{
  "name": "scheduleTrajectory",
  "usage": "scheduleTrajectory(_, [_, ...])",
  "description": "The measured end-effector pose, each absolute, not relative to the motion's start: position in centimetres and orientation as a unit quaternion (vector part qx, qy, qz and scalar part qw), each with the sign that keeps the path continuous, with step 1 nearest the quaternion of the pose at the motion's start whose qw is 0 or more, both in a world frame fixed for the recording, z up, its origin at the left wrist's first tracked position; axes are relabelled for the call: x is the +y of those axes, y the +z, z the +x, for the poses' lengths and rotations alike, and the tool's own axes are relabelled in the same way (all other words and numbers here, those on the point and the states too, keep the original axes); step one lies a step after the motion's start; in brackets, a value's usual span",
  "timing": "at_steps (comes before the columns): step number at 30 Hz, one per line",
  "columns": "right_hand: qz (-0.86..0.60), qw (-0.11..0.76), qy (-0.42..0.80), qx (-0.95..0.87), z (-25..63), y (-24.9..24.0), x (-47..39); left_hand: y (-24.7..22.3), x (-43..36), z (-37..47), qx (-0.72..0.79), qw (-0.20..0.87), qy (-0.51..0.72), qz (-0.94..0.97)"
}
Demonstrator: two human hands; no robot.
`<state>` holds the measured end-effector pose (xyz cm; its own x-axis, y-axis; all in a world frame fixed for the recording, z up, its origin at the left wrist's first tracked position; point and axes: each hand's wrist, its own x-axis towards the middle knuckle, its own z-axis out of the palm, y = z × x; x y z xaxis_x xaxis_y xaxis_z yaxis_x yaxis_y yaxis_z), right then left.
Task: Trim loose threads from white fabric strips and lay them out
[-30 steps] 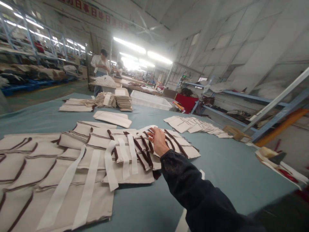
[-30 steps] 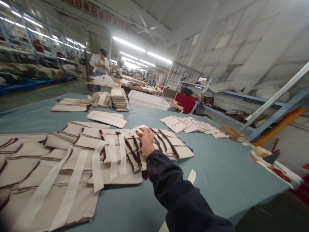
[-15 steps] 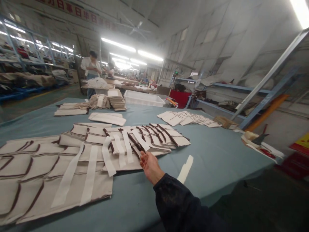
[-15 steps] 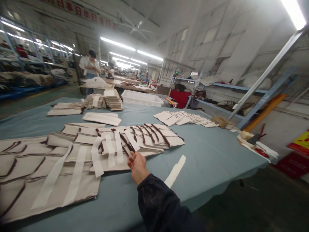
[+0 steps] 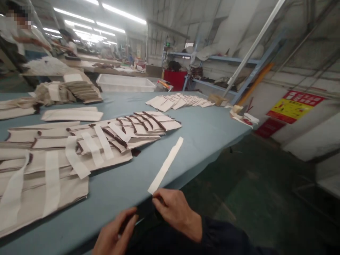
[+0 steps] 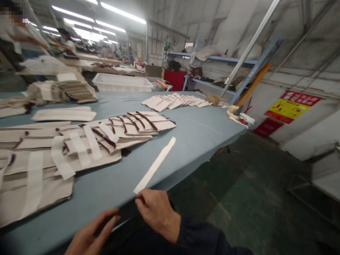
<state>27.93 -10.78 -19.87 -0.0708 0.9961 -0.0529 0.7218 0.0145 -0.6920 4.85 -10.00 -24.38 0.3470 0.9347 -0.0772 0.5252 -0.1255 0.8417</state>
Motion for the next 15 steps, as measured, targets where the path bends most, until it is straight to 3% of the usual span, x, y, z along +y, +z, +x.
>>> scheduleTrajectory(2, [-0.665,0.216,0.183,-0.691,29.8,-20.3,-10.4,-23.1,-7.9,6.5,0.539,0.425,0.251,0.682])
scheduleTrajectory(7, [-0.624,0.189,0.062,-0.756,30.5,-22.1,-8.7,-22.5,-5.7,8.3,0.584,0.480,0.295,0.585])
scheduleTrajectory(15, [-0.569,0.148,0.054,-0.807,31.1,-23.8,-6.1,-22.2,-6.0,7.8,0.580,0.498,0.340,0.547])
